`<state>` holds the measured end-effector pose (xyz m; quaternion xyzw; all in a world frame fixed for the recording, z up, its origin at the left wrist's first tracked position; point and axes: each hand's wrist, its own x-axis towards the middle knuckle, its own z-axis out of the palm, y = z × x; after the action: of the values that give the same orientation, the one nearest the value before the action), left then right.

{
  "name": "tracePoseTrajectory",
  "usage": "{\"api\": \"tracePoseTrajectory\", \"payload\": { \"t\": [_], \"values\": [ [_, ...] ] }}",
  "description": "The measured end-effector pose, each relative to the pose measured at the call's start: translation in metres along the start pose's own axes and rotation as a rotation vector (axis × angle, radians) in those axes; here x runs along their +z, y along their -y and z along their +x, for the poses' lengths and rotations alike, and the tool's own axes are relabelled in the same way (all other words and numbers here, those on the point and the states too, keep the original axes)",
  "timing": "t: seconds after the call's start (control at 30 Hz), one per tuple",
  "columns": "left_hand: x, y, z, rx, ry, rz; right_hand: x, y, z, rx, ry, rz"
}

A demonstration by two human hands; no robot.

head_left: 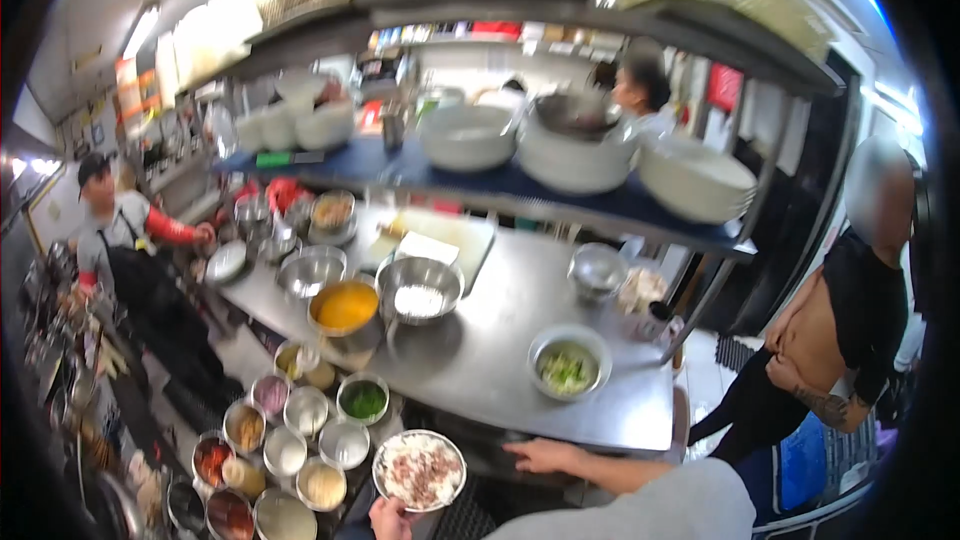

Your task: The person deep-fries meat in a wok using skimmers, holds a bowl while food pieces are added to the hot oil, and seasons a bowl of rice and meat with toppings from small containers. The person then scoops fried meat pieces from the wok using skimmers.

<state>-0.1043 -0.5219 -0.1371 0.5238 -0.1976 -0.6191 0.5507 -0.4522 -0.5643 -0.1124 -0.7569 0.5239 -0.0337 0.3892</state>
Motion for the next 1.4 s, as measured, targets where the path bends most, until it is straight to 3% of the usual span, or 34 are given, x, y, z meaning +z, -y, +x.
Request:
{"api": "tracePoseTrajectory", "payload": {
  "t": [0.07,0.2,0.43,0.53,0.6,0.67,0.7,0.77,0.8,0.87,0.93,1.0,1.07,1.13,1.3,1.4],
  "values": [
    [0.047,-0.019,0.003,-0.046,0.069,-0.044,0.009,-0.037,-0.004,0.087,-0.055,-0.002],
    [0.114,-0.007,0.057,-0.09,0.297,-0.182,-0.022,-0.021,-0.04,0.093,-0.101,0.113],
    [0.2,0.013,0.116,-0.041,0.236,-0.062,-0.085,0.009,-0.077,-0.075,-0.298,0.284],
    [0.215,0.024,0.132,-0.053,0.168,-0.125,-0.11,0.006,-0.067,-0.121,-0.202,0.375],
    [0.224,0.028,0.135,-0.042,0.149,-0.112,-0.124,0.013,-0.053,-0.188,-0.192,0.654],
    [0.225,0.036,0.14,-0.02,0.337,-0.184,-0.153,0.057,-0.033,-0.284,-0.111,0.559],
    [0.226,0.037,0.139,-0.019,0.294,-0.198,-0.163,0.082,-0.018,-0.402,-0.078,0.667],
    [0.224,0.041,0.137,0.004,0.434,-0.169,-0.192,0.136,0.011,-0.635,-0.062,0.7],
    [0.219,0.044,0.129,0.006,0.404,-0.169,-0.207,0.167,0.022,-0.807,-0.11,0.749],
    [0.207,0.042,0.102,-0.017,0.351,0.125,-0.233,0.224,0.014,-1.072,-0.181,0.896],
    [0.197,0.035,0.064,-0.081,0.407,0.05,-0.242,0.249,0.005,-1.243,-0.093,1.013],
    [0.195,0.033,0.027,-0.148,0.449,-0.208,-0.235,0.257,-0.005,-1.275,-0.036,1.077],
    [0.215,0.005,-0.026,-0.254,0.345,-0.375,-0.226,0.262,-0.01,-1.461,0.185,1.004],
    [0.21,0.009,-0.038,-0.242,0.321,-0.396,-0.217,0.279,-0.022,-1.563,0.315,0.998],
    [0.197,0.036,-0.028,-0.412,0.971,-0.723,-0.185,0.326,-0.057,-1.679,0.353,0.962],
    [0.179,0.042,-0.039,-0.404,0.932,-0.683,-0.158,0.342,-0.07,-1.798,0.551,0.953]
  ]
}}
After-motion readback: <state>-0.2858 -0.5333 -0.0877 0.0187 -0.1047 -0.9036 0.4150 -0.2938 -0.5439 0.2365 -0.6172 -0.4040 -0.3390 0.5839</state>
